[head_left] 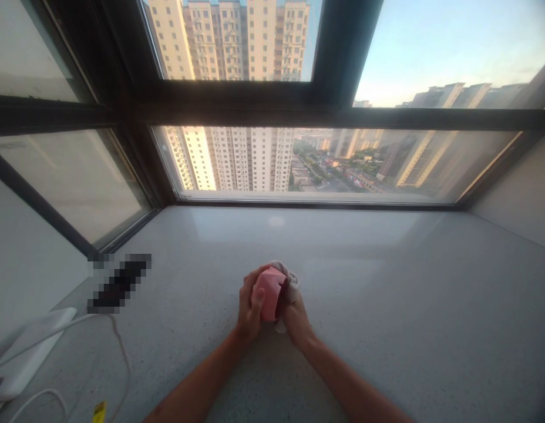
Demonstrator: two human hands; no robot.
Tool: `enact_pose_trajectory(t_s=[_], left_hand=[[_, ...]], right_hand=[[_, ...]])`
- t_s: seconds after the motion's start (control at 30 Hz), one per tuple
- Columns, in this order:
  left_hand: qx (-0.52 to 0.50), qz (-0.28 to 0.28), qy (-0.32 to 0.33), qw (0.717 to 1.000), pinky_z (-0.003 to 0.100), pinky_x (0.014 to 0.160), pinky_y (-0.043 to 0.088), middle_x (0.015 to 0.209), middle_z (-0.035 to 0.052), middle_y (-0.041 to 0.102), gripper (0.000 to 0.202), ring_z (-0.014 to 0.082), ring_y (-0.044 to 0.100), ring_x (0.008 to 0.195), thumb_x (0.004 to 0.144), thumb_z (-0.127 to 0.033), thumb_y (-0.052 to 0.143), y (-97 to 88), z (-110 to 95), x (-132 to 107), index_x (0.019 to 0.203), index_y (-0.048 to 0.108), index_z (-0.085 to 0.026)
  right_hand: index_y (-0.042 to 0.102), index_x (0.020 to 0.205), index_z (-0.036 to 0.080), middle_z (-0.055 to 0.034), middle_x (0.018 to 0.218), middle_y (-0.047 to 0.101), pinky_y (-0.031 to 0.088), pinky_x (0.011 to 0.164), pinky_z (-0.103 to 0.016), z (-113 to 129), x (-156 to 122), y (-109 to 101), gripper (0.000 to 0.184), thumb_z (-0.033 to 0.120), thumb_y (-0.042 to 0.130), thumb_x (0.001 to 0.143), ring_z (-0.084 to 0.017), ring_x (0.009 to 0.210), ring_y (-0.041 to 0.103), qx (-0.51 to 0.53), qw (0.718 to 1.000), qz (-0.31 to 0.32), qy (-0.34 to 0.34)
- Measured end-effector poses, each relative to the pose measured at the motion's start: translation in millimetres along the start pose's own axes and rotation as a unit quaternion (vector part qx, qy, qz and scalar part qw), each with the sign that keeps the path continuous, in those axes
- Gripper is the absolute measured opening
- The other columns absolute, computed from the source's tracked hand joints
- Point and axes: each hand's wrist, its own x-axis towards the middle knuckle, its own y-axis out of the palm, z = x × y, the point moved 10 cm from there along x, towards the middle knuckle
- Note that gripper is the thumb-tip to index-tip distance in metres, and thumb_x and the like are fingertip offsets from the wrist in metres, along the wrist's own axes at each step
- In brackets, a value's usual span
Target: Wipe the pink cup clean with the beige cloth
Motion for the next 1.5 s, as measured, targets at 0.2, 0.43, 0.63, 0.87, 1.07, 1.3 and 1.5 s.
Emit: enact_pose_trajectory(t_s=[0.2,0.43,0.63,0.87,1.07,1.3,1.5], left_hand=[[0.137,0.113,0.165,0.97,0.056,0.13,0.031,0.149,0.0162,0.067,0.061,0.0445,0.051,0.148,0.089,-0.054,0.079,22.1,-30.0,-4.2,0.141,0.074,-0.024],[0.226,0.154,0.119,0.954,0.047,0.12,0.046,0.148,0.0144,0.068,0.067,0.0383,0.064,0.134,0.09,-0.034,0.078,32.6,-12.8,-6.1,0.153,0.061,-0.025],[0.312,0.135,0.073,0.938,0.036,0.097,0.057,0.131,0.0075,0.075,0.079,0.0252,0.073,0.105,0.081,-0.025,0.079,28.3,5.8,-0.2,0.154,0.051,-0.024],[0.346,0.1,0.077,0.93,0.033,0.097,0.057,0.128,0.0051,0.077,0.071,0.024,0.074,0.106,0.076,-0.021,0.076,23.6,4.7,4.2,0.144,0.059,-0.024],[0.347,0.108,0.073,0.929,0.037,0.105,0.056,0.139,0.0063,0.074,0.073,0.0267,0.072,0.119,0.076,-0.016,0.073,24.8,7.5,6.2,0.147,0.058,-0.025],[0.359,0.112,0.111,0.92,0.041,0.114,0.052,0.144,0.0079,0.07,0.077,0.0279,0.068,0.131,0.075,-0.008,0.071,28.5,4.4,5.7,0.149,0.057,-0.026],[0.359,0.083,0.175,0.913,0.044,0.108,0.058,0.138,0.0119,0.071,0.059,0.0288,0.07,0.126,0.085,-0.018,0.073,27.0,-7.1,3.8,0.142,0.06,-0.024]], right_hand=[[0.078,0.106,0.024,-0.0067,0.102,0.079,0.06,0.091,-0.04,17.8,-0.4,-14.3,0.028,0.043,0.078,0.086,-0.031,0.104,0.071,-0.041,0.997,-0.035,-0.059],[0.07,0.139,0.021,-0.0103,0.134,0.077,0.055,0.104,-0.042,51.5,-2.9,-43.3,0.06,0.019,0.064,0.08,-0.029,0.119,0.071,-0.116,0.972,-0.117,-0.166],[0.073,0.138,0.021,-0.0107,0.138,0.076,0.052,0.111,-0.042,54.6,-2.1,-45.1,0.054,0.015,0.06,0.086,-0.028,0.126,0.071,-0.187,0.949,-0.114,-0.227],[0.07,0.143,0.023,-0.0088,0.142,0.075,0.053,0.114,-0.045,42.3,5.0,-41.2,0.06,0.013,0.058,0.084,-0.028,0.131,0.069,-0.17,0.963,-0.085,-0.191],[0.068,0.146,0.025,-0.0081,0.138,0.077,0.054,0.115,-0.047,37.0,11.1,-42.3,0.057,0.024,0.067,0.088,-0.027,0.126,0.071,-0.125,0.973,-0.086,-0.174],[0.062,0.155,0.024,-0.0116,0.147,0.072,0.054,0.116,-0.051,35.9,11.7,-37.0,0.055,0.043,0.061,0.103,-0.031,0.141,0.064,-0.091,0.973,-0.056,-0.206],[0.057,0.159,0.029,-0.0109,0.167,0.053,0.043,0.126,-0.062,65.3,-15.0,-11.9,0.053,0.04,0.053,0.107,-0.036,0.155,0.049,-0.283,0.9,-0.001,-0.331]])
